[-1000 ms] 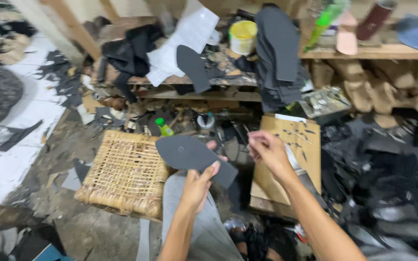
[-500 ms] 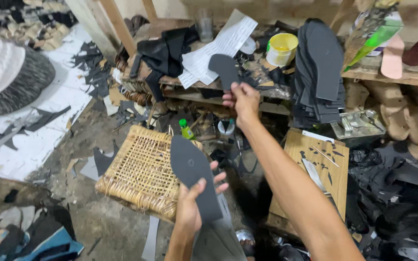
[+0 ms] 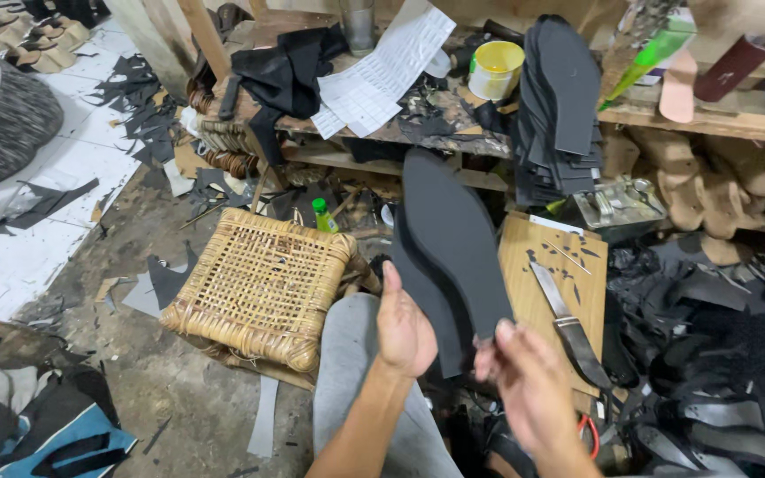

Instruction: The person sits on the floor and uses a knife to trim the edges of a black shoe insole on a wooden block. They then switch to scissors to refine the shape of several insoles, stacking the finished pieces on a nearby stool.

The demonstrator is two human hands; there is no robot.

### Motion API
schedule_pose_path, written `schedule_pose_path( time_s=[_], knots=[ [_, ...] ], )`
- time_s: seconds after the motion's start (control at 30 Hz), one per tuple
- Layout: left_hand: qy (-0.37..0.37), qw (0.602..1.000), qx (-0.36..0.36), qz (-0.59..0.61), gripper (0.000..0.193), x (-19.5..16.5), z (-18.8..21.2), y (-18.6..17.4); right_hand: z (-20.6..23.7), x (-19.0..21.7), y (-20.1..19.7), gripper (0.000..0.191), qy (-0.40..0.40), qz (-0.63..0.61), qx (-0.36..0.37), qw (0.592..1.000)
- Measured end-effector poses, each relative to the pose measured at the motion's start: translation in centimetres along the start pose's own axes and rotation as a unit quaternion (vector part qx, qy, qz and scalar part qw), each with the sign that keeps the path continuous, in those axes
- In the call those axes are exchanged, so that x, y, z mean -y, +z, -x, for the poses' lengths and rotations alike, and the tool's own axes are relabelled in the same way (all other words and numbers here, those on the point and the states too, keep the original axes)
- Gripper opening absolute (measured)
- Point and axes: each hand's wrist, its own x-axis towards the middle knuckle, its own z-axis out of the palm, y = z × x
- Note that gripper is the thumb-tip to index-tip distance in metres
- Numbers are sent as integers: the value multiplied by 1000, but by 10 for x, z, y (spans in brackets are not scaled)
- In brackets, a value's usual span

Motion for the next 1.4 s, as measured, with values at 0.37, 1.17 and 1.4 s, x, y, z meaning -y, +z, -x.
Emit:
schedule_pose_path(
  time_s=[0.37,1.17,1.4],
  knots=[
    [-12,996,61,-62,86,35,16,50,62,-83,-94,28,27,-8,-30,999],
    [-32,995,80,-53,86,36,35,64,84,-69,-67,31,25,-11,-48,998],
    [-27,998,45,-35,81,38,32,57,99,-48,-51,29,27,-24,-35,999]
  ],
)
